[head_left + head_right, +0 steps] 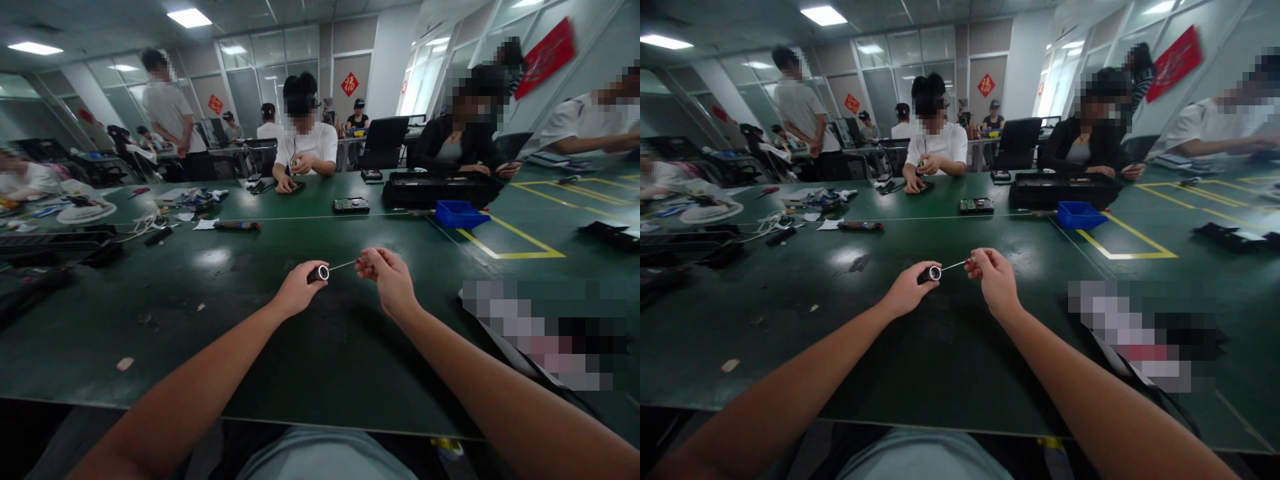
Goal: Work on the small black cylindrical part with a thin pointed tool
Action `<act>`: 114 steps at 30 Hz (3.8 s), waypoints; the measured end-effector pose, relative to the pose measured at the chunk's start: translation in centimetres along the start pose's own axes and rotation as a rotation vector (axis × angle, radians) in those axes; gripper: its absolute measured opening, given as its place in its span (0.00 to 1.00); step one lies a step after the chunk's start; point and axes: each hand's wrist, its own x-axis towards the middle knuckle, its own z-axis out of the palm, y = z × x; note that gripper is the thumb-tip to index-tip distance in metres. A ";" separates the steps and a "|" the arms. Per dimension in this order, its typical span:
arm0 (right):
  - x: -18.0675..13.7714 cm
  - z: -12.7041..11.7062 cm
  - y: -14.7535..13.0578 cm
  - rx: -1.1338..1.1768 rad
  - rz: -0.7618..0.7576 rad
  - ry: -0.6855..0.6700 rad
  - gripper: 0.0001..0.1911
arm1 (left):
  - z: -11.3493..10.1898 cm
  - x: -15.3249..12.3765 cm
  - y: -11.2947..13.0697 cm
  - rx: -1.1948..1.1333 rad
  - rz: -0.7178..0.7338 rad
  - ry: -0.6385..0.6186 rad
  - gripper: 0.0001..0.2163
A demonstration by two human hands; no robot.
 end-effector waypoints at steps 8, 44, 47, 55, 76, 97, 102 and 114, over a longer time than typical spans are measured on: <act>0.0 0.2 -0.1 -0.025 0.031 -0.048 0.15 | -0.2 0.1 0.0 -0.002 0.017 -0.037 0.19; 0.7 -0.2 0.3 -0.018 0.065 -0.027 0.17 | -0.4 0.4 0.0 -0.013 -0.045 0.004 0.20; 0.6 -0.1 0.4 -0.021 0.072 -0.043 0.16 | -0.3 0.4 -0.1 -0.016 -0.042 0.015 0.20; 0.5 -0.1 0.2 -0.215 -0.021 -0.076 0.16 | -0.5 0.3 -0.2 -0.024 -0.040 0.028 0.19; -0.9 0.6 -1.5 -0.526 -0.217 -0.176 0.13 | -0.6 -0.3 -0.7 -0.035 0.059 0.018 0.19; -1.2 0.6 -1.4 -0.593 -0.246 -0.143 0.14 | -0.5 -0.3 -0.3 0.024 0.055 0.031 0.18; -1.2 0.8 -1.2 -0.450 -0.241 -0.069 0.11 | -0.5 -0.4 -0.4 0.065 0.065 0.023 0.19; 0.4 0.6 0.6 -0.092 -0.013 -0.046 0.16 | -1.2 -0.2 -0.2 0.190 0.200 0.000 0.18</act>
